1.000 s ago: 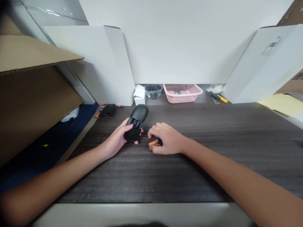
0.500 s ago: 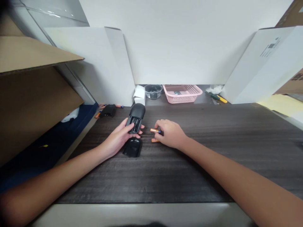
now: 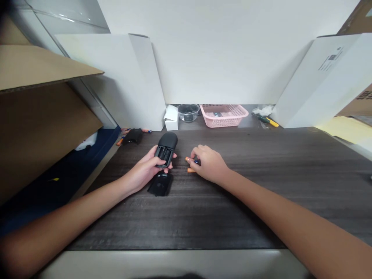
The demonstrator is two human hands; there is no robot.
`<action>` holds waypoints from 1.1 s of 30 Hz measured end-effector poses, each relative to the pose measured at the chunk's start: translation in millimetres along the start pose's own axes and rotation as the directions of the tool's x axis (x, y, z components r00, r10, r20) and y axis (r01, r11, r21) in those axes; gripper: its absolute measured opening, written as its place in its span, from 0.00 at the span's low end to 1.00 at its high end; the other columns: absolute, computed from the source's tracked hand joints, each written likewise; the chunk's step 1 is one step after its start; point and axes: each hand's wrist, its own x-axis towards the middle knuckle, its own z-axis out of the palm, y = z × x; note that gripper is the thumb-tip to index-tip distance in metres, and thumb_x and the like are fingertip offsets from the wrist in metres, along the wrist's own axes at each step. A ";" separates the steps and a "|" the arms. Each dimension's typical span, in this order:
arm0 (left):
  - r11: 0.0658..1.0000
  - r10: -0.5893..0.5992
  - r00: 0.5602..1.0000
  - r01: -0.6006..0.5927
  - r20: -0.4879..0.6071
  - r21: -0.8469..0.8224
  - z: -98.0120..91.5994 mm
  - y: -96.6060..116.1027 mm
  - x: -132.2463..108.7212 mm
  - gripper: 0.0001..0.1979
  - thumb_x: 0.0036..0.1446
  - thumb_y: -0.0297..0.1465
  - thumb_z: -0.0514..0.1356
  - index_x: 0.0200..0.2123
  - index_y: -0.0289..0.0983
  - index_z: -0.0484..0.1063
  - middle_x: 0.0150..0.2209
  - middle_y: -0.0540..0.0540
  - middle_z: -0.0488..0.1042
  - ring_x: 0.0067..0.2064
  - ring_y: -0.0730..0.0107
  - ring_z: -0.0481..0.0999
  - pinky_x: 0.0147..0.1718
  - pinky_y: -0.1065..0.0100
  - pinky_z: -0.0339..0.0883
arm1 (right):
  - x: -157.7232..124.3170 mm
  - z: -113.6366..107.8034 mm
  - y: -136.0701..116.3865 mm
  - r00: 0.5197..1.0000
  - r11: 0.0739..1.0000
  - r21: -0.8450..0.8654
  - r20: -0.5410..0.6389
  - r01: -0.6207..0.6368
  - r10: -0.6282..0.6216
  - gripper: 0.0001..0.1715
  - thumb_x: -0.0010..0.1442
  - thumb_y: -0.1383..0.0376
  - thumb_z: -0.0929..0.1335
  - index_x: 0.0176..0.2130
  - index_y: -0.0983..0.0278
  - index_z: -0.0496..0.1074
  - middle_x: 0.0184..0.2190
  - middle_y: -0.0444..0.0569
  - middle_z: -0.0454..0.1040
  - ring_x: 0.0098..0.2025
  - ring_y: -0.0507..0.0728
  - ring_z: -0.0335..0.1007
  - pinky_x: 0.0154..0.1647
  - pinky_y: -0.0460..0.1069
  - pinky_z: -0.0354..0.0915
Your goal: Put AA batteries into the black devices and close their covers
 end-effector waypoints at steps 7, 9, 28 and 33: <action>1.000 0.003 0.998 -0.003 0.066 0.010 0.0 0.3 1.9 0.23 0.55 0.24 0.64 0.54 0.39 0.64 0.58 0.38 0.80 0.46 0.60 0.84 0.46 0.60 0.74 | 5.7 0.6 3.8 0.996 0.996 0.022 -0.017 -0.084 0.084 0.11 0.74 0.57 0.67 0.40 0.61 0.72 0.39 0.48 0.78 0.40 0.58 0.73 0.39 0.51 0.61; 1.000 0.007 0.998 -0.008 0.063 0.021 0.4 0.0 2.1 0.22 0.56 0.25 0.64 0.53 0.40 0.64 0.57 0.39 0.80 0.44 0.62 0.84 0.44 0.61 0.73 | 6.2 0.8 0.6 0.994 0.993 0.048 -0.029 -0.105 0.107 0.12 0.75 0.56 0.66 0.44 0.60 0.72 0.37 0.47 0.78 0.36 0.56 0.72 0.37 0.50 0.61; 0.989 0.006 0.976 -0.038 0.218 0.143 5.5 2.9 -5.8 0.18 0.65 0.42 0.67 0.52 0.40 0.70 0.39 0.50 0.76 0.38 0.67 0.79 0.39 0.68 0.69 | -3.7 -5.6 -44.9 0.939 0.945 0.120 -0.208 0.303 -0.275 0.04 0.72 0.62 0.70 0.46 0.60 0.74 0.36 0.47 0.76 0.40 0.58 0.70 0.45 0.55 0.63; 0.997 -0.043 0.983 0.030 0.176 0.078 2.1 1.6 -3.0 0.16 0.66 0.44 0.67 0.47 0.40 0.72 0.33 0.50 0.76 0.35 0.67 0.79 0.36 0.69 0.69 | -2.6 -7.6 -47.6 0.926 0.928 0.129 -0.197 0.349 -0.321 0.10 0.75 0.63 0.66 0.52 0.58 0.76 0.39 0.49 0.77 0.42 0.59 0.70 0.47 0.55 0.66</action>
